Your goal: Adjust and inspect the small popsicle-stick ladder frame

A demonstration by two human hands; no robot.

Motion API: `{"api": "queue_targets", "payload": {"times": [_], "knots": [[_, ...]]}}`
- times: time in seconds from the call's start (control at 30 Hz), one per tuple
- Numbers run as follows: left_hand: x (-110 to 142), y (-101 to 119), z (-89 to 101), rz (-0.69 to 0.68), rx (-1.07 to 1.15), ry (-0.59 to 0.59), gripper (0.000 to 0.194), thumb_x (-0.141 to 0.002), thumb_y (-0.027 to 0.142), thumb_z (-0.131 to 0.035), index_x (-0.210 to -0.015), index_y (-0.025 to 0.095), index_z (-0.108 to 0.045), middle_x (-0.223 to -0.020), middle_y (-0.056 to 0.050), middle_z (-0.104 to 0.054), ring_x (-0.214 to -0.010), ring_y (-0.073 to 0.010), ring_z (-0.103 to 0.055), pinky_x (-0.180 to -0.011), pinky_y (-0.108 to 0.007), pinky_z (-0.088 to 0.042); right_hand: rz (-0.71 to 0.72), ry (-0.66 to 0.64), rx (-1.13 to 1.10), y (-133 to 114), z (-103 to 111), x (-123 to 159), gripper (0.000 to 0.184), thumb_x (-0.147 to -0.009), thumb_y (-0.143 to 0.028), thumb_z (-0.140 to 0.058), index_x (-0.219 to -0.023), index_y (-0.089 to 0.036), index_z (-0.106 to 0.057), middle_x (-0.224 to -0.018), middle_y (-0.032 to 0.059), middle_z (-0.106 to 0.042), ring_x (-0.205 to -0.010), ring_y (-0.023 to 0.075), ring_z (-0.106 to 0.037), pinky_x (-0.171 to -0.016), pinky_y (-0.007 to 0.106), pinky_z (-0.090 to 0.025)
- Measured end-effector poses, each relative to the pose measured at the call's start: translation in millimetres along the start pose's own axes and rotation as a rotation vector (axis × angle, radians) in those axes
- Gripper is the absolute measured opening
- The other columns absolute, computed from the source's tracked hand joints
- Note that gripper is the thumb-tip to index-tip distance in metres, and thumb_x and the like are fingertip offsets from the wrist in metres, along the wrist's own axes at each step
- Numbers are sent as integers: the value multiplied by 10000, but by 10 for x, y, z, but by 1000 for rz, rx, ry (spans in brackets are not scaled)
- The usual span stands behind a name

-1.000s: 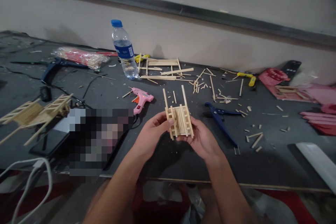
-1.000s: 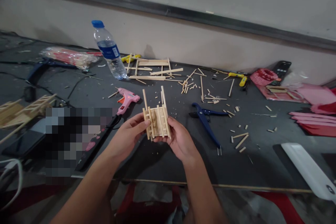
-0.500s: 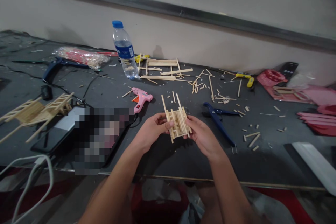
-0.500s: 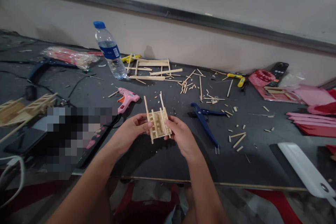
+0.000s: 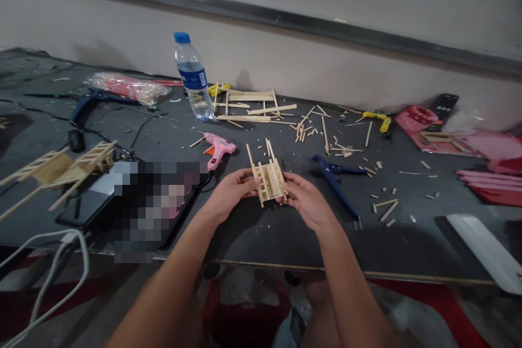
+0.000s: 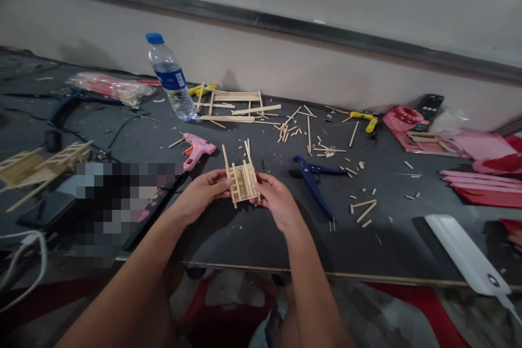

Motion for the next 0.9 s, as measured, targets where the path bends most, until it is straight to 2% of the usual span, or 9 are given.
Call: {"api": "queue_targets", "payload": {"times": [0.13,0.3,0.5,0.7,0.9], "knots": [[-34,10,5,-8,16,13,300,-760,250,-653,-1049,176,-622,-1087,-70,-650,-919,-161,-621,-870,-315,-464,4,-31,34,-22,-10,-23,358,-701,-229,-662,-1057,-219,-628,-1122,66,-635,-914,190,-612,-772,323,-484],[-50,92,-94,-70,44,68,296,-748,263,-657,-1027,167,-633,-1083,-79,-651,-898,-162,-617,-824,-293,-473,53,-12,31,-127,3,15,394,-706,-238,-671,-1095,-218,-615,-1127,68,-637,-949,199,-609,-829,341,-472],[-91,103,-146,-81,34,177,339,-741,281,-658,-1058,175,-603,-1009,-77,-671,-825,-154,-626,-753,-280,-482,49,6,3,-172,-4,6,347,-712,-257,-674,-1054,-220,-630,-1091,63,-643,-902,185,-620,-796,333,-503],[-122,52,-136,-67,-21,155,520,-754,257,-649,-1234,166,-473,-1087,-102,-646,-943,-201,-621,-840,-351,-480,4,-66,-19,-128,-24,-98,333,-728,-296,-671,-1051,-235,-616,-1100,65,-619,-932,212,-608,-749,381,-557],[-106,103,-91,-50,51,186,516,-753,258,-660,-1227,184,-469,-1148,-96,-627,-968,-203,-623,-839,-339,-494,-113,-77,56,-153,69,-181,295,-772,-362,-627,-1031,-223,-607,-1042,81,-613,-975,241,-579,-654,395,-587]]}}
Point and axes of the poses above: each hand's wrist, its own x-axis away from the middle knuckle, its own z-axis out of the back of the hand, y = z × x, the point moved 3 cm from there along -x, towards the middle knuckle
